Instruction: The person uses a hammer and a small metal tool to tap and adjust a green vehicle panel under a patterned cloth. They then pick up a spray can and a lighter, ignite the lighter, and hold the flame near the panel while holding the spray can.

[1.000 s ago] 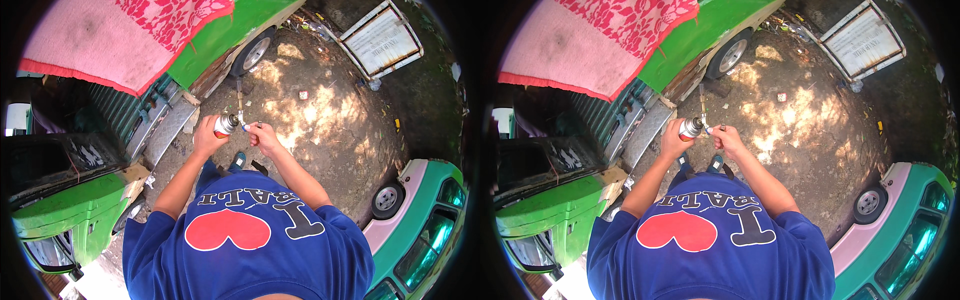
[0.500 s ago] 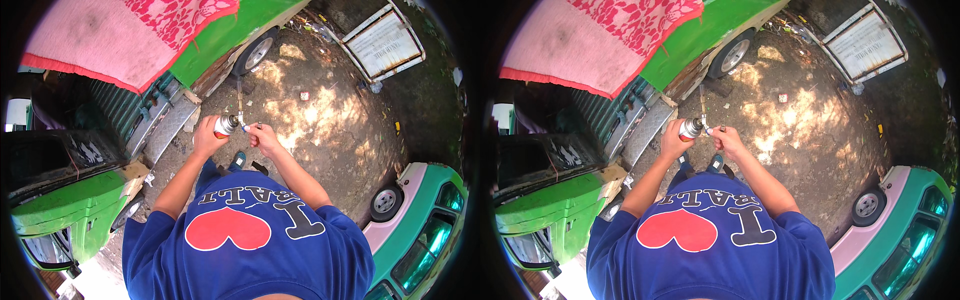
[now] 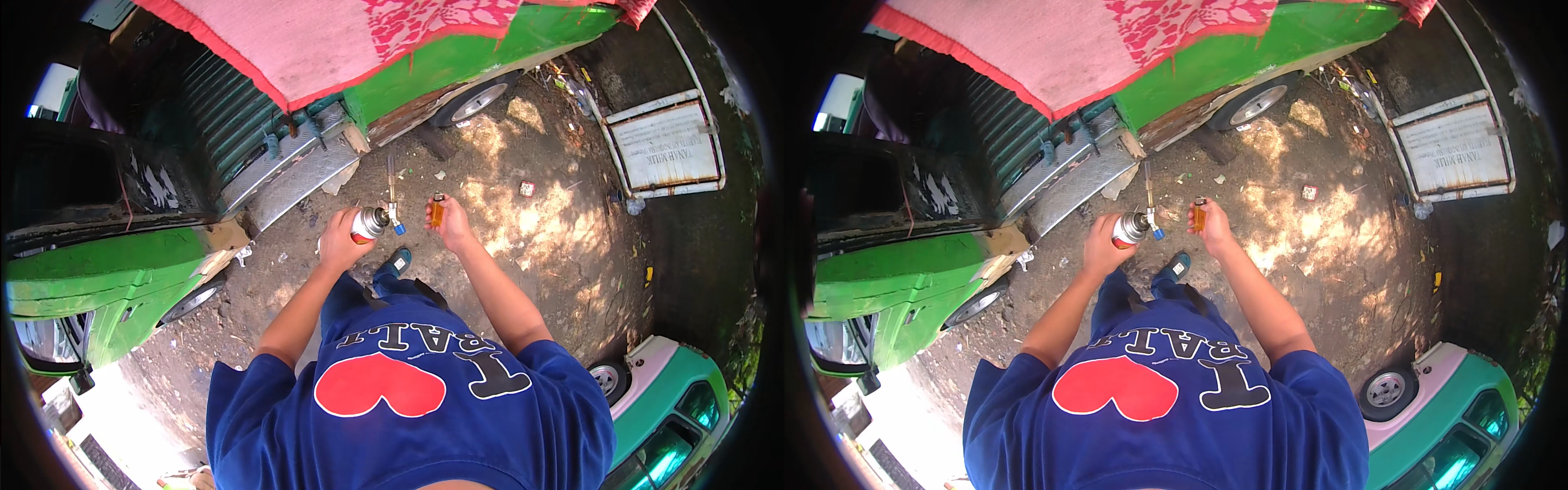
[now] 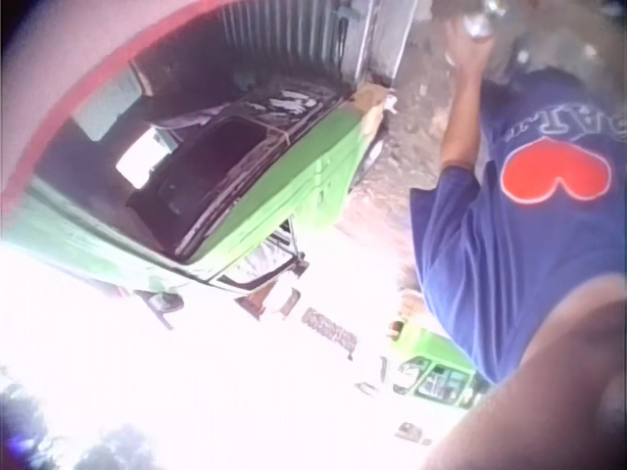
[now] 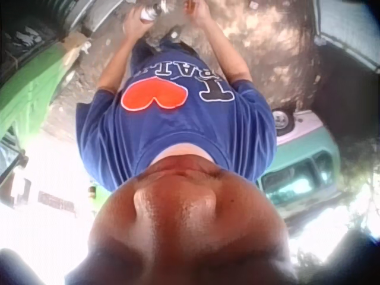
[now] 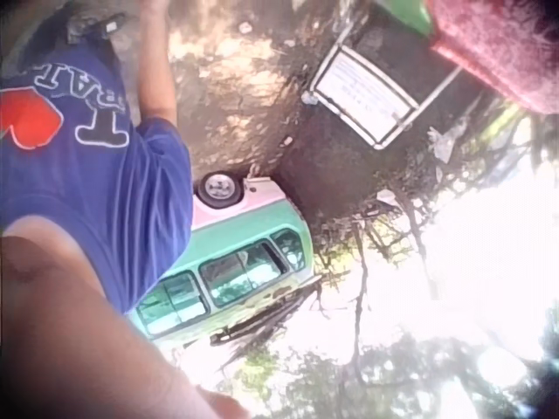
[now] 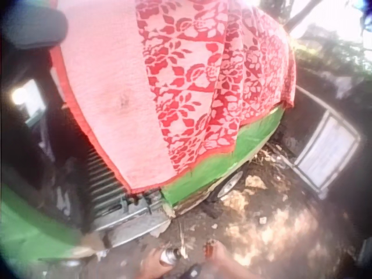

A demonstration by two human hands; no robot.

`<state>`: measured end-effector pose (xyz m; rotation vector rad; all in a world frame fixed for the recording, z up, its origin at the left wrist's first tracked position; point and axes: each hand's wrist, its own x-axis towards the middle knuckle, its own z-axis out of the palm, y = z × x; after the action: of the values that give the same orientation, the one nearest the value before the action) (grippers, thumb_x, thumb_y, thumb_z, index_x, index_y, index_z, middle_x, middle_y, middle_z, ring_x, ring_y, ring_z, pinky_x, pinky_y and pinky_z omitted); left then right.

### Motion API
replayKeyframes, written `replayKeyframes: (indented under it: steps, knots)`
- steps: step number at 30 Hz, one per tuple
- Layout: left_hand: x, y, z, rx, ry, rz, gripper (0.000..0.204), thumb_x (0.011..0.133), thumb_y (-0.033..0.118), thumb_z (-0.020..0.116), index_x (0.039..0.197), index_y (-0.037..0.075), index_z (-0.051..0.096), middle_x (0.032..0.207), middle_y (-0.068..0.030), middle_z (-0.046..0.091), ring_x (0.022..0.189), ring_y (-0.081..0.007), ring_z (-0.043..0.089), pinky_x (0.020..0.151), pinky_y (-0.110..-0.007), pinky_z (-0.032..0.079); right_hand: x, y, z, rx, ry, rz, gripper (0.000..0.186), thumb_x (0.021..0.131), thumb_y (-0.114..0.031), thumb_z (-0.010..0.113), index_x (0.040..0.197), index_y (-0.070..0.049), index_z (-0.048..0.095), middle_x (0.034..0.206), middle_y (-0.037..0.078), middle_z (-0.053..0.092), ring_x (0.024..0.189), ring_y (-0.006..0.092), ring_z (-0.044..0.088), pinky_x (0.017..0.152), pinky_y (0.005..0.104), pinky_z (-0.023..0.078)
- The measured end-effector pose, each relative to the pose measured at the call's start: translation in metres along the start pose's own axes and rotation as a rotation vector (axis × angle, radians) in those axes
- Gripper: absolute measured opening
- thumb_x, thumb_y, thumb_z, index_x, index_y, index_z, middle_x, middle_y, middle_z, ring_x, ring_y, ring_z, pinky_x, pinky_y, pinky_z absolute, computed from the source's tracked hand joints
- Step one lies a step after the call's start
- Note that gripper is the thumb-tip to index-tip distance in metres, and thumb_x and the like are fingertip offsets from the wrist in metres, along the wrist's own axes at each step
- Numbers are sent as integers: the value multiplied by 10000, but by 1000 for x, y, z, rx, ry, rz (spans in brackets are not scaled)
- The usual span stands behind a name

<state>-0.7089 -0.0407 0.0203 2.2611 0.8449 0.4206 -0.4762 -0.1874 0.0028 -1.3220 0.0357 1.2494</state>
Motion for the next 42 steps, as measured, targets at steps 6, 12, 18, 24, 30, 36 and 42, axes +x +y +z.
replayKeyframes:
  steps: [6,12,18,24,30,36,42]
  knots:
    - [-38,-71,-27,-10,143,-113,665,620,259,845,1217,108,594,1196,-107,588,1090,-336,602,899,-443,524,65,25,87,-202,13,-50,243,922,-181,511,1098,-64,630,941,45,641,818,165,613,716,342,531]
    - [-69,-157,-55,-66,305,-217,684,595,240,861,1202,80,590,1182,-140,592,1079,-361,600,908,-452,509,146,58,175,-356,-28,-41,231,905,-152,604,1109,-55,648,1012,47,668,854,153,647,738,319,540]
    - [-67,-250,-79,-62,422,-288,685,599,224,867,1195,48,578,1173,-162,595,1062,-376,600,898,-456,508,241,117,253,-448,-71,7,301,896,-125,639,1179,-37,586,1012,58,664,878,179,658,738,350,566]
    - [-49,-329,-88,-85,507,-358,721,606,254,874,1218,32,563,1158,-183,598,1041,-393,597,876,-461,510,317,173,309,-442,-8,24,309,878,-96,665,1172,-41,587,1002,59,668,827,169,659,708,349,564]
    - [-40,-394,-80,-83,466,-442,704,603,185,866,1213,45,545,1150,-166,593,1063,-378,592,903,-448,500,365,214,340,-551,-3,21,351,839,-116,729,1164,-54,610,902,12,676,743,119,635,601,278,499]
    - [-31,-436,-67,-90,453,-460,689,609,187,865,1204,42,549,1138,-167,593,1053,-379,592,892,-447,501,389,249,377,-525,43,28,379,788,-76,766,1123,11,612,888,86,688,580,130,616,439,266,450]
    - [-22,-449,-66,-84,439,-445,702,610,187,864,1215,33,544,1146,-173,586,1071,-380,589,900,-440,498,411,268,405,-355,139,104,476,833,-72,716,1263,41,545,965,121,674,641,182,650,508,299,520]
